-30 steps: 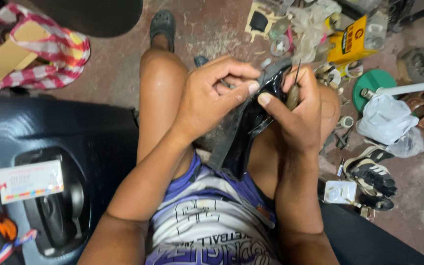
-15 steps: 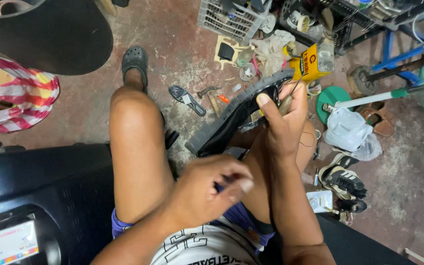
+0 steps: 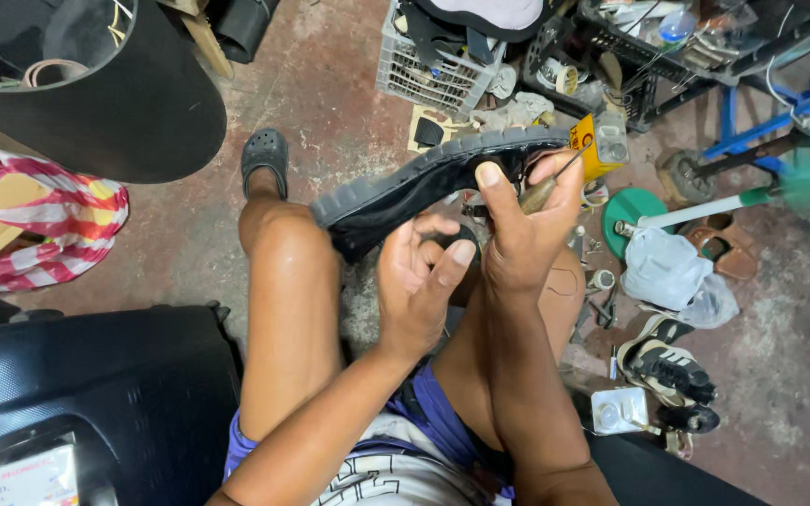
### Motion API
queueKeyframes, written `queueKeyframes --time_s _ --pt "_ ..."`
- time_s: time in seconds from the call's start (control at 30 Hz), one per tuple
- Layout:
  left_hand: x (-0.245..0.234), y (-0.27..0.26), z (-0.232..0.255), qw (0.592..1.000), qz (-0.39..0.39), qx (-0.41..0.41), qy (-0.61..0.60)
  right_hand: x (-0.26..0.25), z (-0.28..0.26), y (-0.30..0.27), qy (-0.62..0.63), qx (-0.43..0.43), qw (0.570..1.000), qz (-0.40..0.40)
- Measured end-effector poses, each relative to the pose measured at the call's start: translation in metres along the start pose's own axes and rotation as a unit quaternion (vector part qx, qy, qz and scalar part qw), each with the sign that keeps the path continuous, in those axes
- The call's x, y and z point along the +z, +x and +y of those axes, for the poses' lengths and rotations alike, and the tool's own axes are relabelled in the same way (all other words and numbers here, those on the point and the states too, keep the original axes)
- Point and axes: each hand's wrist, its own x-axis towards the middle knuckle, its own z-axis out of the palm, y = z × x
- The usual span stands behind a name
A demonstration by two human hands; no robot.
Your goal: The person is repairing a black shoe by hand. They use a needle and thread to stitch the sole to the upper, then use a screwdriver to pry and adjust the sole edge. The shoe is held on the lap throughout the process.
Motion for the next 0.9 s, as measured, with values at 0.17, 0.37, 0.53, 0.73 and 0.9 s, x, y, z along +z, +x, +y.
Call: queueKeyframes --time_s 0.17,0.37,0.53,0.73,0.9 --pt "-0.011 0.011 0.011 0.999 -0.017 -0.009 0.030 0.005 0.014 -0.009 0.052 0.012 0.998 0.018" --pt "-0.029 0.031 0.008 0.982 0.119 -0.147 -0.023 0.012 0.029 -0.025 -0.045 0.078 0.995 -0.049" --pt "-0.062 0.027 0.019 0.983 0.167 -0.070 0.021 0.018 0.031 -0.033 -0.087 0.059 0.977 -0.185" --pt "-0.083 0.018 0.025 0.988 0.147 0.018 0.048 0.031 0.029 -0.020 -0.021 0.103 0.980 -0.166" --pt "-0.082 0.009 0.020 0.992 0.119 0.026 0.039 0.033 0.034 -0.025 0.005 0.135 0.972 -0.194"
